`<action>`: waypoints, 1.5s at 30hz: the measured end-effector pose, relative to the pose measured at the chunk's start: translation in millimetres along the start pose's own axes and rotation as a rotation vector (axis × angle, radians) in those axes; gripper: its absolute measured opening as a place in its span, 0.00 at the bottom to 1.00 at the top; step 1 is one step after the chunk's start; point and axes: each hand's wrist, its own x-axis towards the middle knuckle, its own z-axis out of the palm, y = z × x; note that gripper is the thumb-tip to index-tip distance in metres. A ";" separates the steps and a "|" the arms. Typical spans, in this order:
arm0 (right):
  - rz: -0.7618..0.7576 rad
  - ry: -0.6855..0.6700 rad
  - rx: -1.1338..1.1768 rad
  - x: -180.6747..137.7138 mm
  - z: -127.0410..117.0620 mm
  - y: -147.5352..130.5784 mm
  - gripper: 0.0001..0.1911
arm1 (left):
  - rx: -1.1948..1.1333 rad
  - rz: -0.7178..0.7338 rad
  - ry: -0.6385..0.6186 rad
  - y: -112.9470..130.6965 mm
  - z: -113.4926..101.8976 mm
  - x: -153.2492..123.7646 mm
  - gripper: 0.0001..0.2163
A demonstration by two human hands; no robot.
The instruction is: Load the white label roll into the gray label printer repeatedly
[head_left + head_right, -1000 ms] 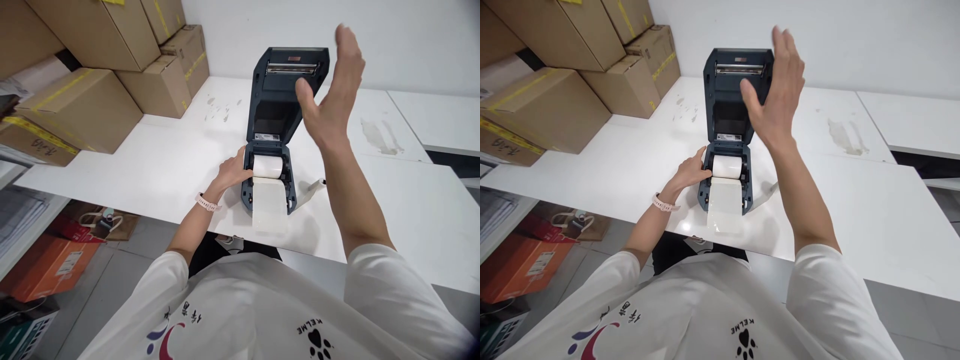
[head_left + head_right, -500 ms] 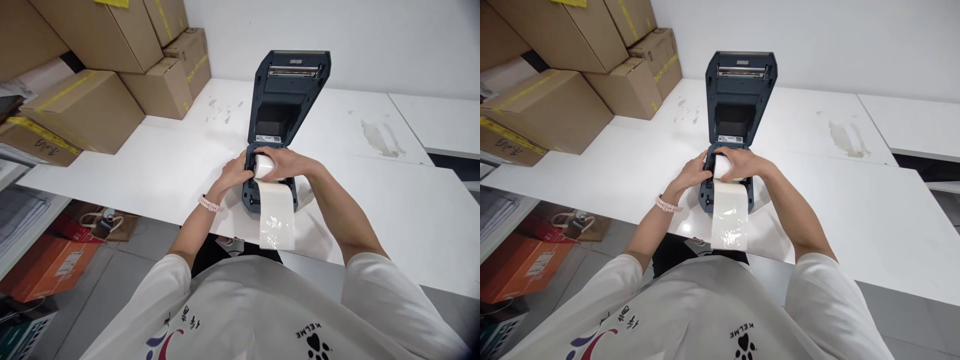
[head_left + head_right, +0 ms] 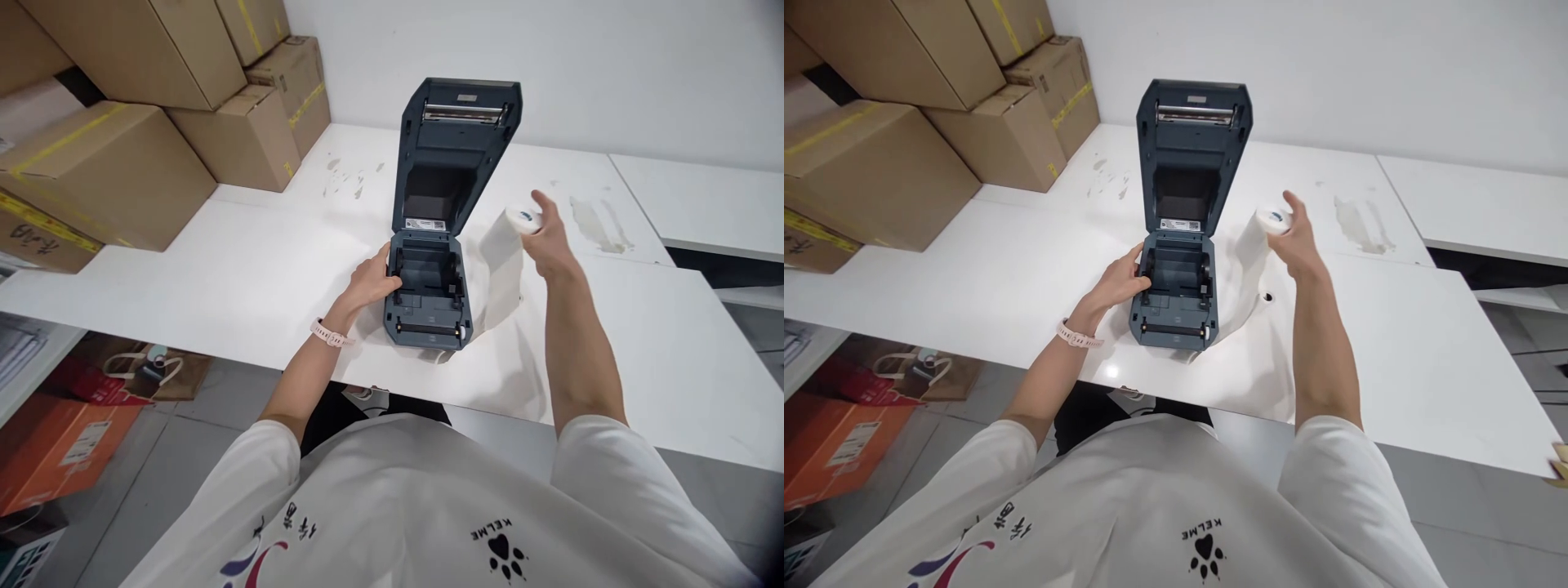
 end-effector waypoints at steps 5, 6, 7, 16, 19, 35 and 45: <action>0.053 -0.015 -0.036 -3.0 17.6 32.5 0.58 | -0.016 -0.001 -0.003 -2.0 1.0 0.8 0.43; 0.058 -0.035 -0.013 -6.9 13.1 35.2 0.58 | -0.021 -0.001 -0.003 -2.4 1.2 0.9 0.44; 0.067 -0.057 0.024 -12.7 5.7 37.0 0.58 | -0.030 0.000 -0.004 -2.8 1.3 0.9 0.44; 0.203 -0.459 0.188 -115.6 -43.8 31.1 0.32 | -0.096 -0.002 -0.014 -3.8 2.5 0.6 0.45; 0.171 -0.503 0.270 -120.9 -36.6 13.7 0.25 | -0.101 0.005 -0.013 -4.4 2.6 0.3 0.44; -0.477 -0.727 -0.946 -56.4 110.7 -127.0 0.26 | -0.161 -0.002 0.083 -12.5 12.8 2.3 0.41; -0.646 -0.537 -0.342 -167.2 53.9 -107.0 0.21 | -0.436 0.079 0.054 -21.4 20.4 -1.4 0.39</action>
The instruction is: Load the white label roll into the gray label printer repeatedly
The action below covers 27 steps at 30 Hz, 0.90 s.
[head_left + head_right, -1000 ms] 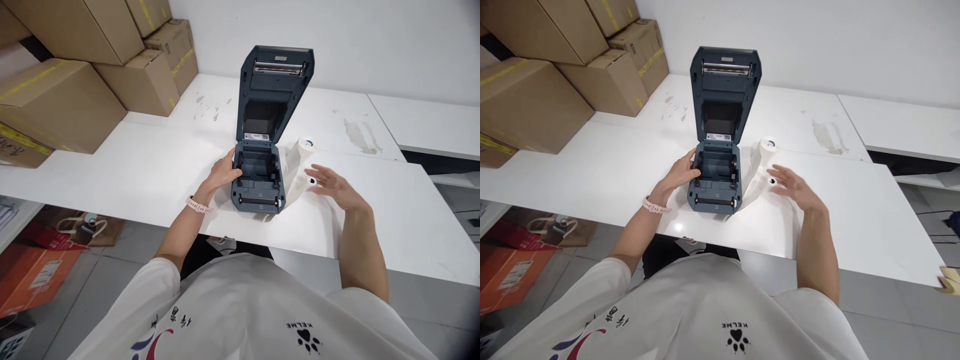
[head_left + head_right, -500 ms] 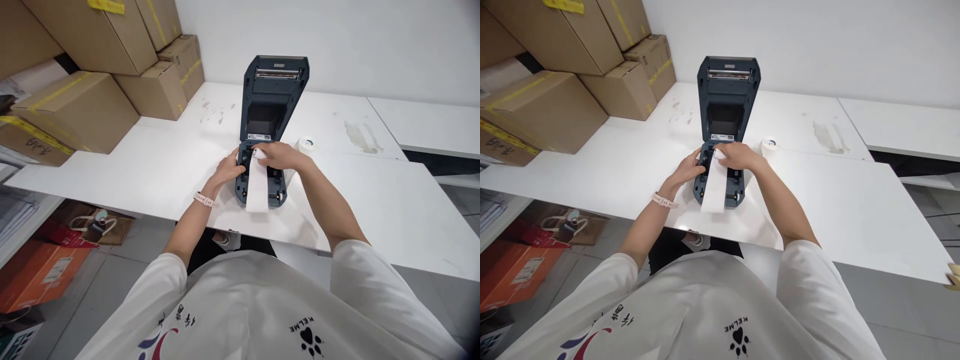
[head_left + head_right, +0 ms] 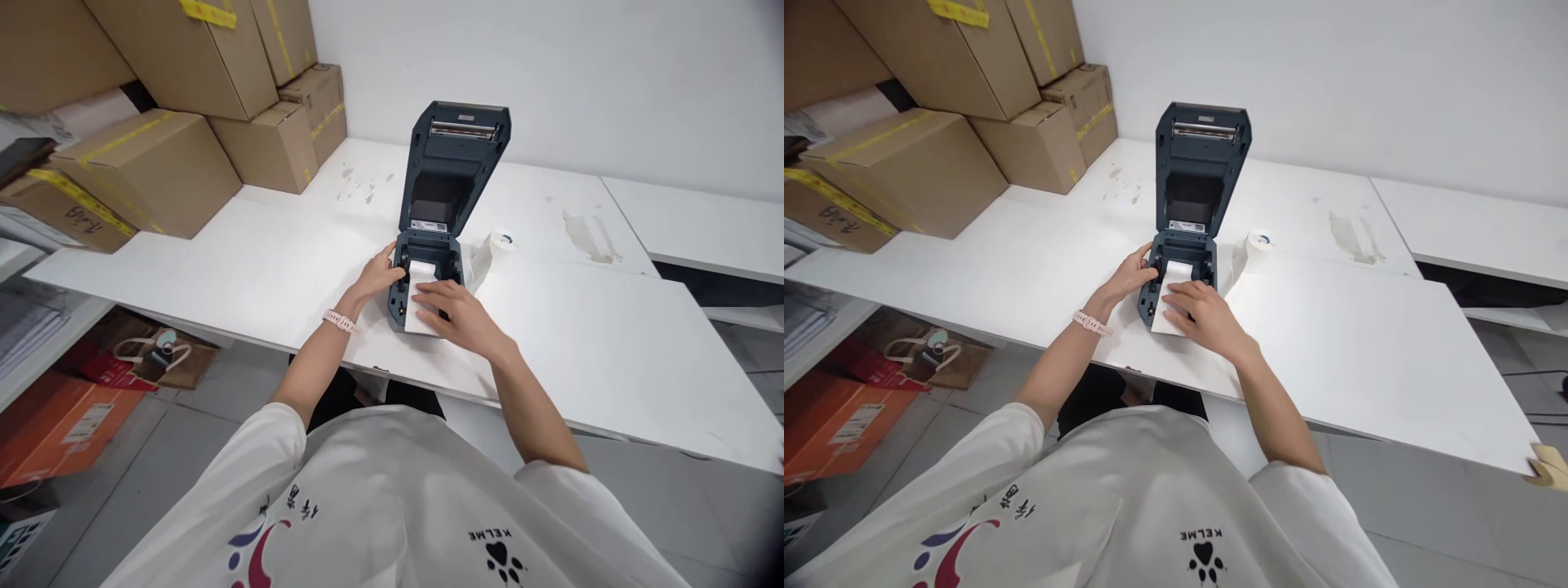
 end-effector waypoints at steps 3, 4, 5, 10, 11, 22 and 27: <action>0.054 0.058 -0.024 -17.6 12.2 -7.7 0.21 | -0.074 -0.005 -0.010 1.7 1.1 -4.5 0.39; 0.073 0.074 -0.040 -20.4 15.3 -8.1 0.21 | -0.088 -0.013 -0.003 2.3 1.6 -6.0 0.39; 0.095 0.088 -0.061 -22.1 17.9 -7.9 0.20 | -0.094 -0.020 0.009 2.7 2.1 -7.3 0.39; 0.187 0.124 -0.109 -25.5 22.1 -3.8 0.20 | -0.085 -0.028 0.056 1.5 3.7 -9.4 0.38; 0.197 0.115 -0.103 -25.7 21.8 -3.2 0.20 | -0.092 -0.027 0.059 1.2 3.6 -9.0 0.38; 0.163 0.042 -0.014 -32.6 15.1 1.3 0.24 | 0.110 -0.102 0.058 -0.3 -2.3 -10.2 0.50; 0.119 0.348 0.128 -5.1 -34.3 43.4 0.37 | 0.195 0.078 0.230 30.7 -37.2 28.2 0.39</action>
